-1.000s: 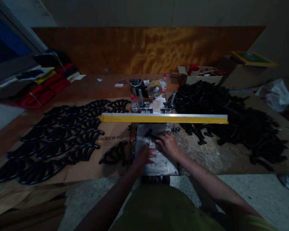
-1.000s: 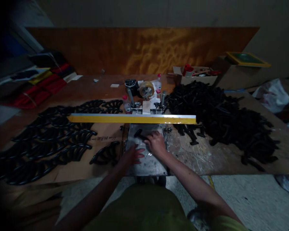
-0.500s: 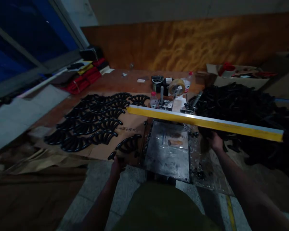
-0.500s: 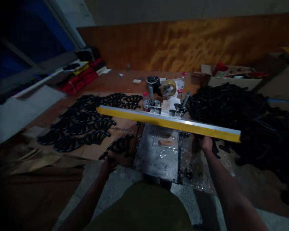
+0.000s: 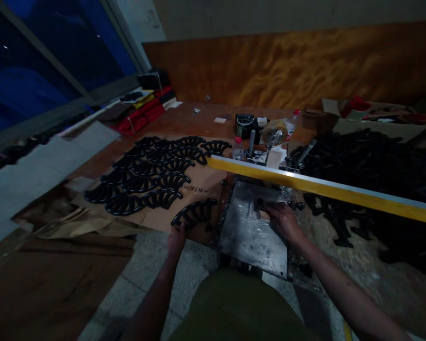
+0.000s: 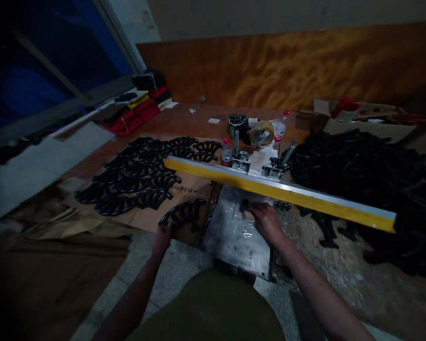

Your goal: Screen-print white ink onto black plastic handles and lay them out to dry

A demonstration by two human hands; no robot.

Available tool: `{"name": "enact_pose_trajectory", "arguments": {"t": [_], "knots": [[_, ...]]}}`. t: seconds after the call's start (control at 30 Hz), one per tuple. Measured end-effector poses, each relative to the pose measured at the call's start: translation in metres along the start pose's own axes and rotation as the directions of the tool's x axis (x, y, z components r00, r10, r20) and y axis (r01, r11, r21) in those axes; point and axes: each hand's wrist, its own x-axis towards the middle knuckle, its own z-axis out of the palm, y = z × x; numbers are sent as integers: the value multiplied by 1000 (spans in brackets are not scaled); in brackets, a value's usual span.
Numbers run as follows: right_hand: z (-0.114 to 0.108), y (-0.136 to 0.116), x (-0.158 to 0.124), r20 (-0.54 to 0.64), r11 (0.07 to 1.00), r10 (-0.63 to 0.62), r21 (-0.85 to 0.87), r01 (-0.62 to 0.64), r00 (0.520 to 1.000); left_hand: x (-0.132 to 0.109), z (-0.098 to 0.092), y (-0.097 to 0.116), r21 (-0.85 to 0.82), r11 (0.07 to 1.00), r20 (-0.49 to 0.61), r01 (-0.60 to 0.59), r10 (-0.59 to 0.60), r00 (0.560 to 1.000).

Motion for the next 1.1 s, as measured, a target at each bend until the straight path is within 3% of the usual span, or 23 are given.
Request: {"name": "enact_pose_trajectory", "arguments": {"t": [0.1,0.23,0.33,0.43,0.53,0.6,0.73,0.93,1.1], "knots": [[-1,-11,13,95,990,-1,-138,15,995,-9,11,-4,-5,996,-163,-86,84,983],[5,-52,49,189,991,-17,-131,42,982,-15,20,-4,84,922,-300,-378,385,873],[39,-108,91,333,994,-99,80,76,938,-15,23,0,144,878,-280,-456,478,832],[88,-156,126,467,985,-91,173,10,880,-15,24,3,208,862,-274,-463,505,818],[125,-180,141,556,985,40,115,-125,830,-16,24,3,274,854,-278,-442,510,814],[137,-184,142,571,979,117,72,-191,812,-18,24,2,300,849,-283,-436,515,809],[142,-188,139,568,969,180,38,-244,803,-19,24,8,297,842,-240,-450,522,818],[144,-195,149,634,960,145,96,-264,759,-19,19,42,303,889,-99,-343,388,916],[146,-200,147,622,924,233,99,-370,748,-17,19,59,359,896,-93,-262,314,945]]}}
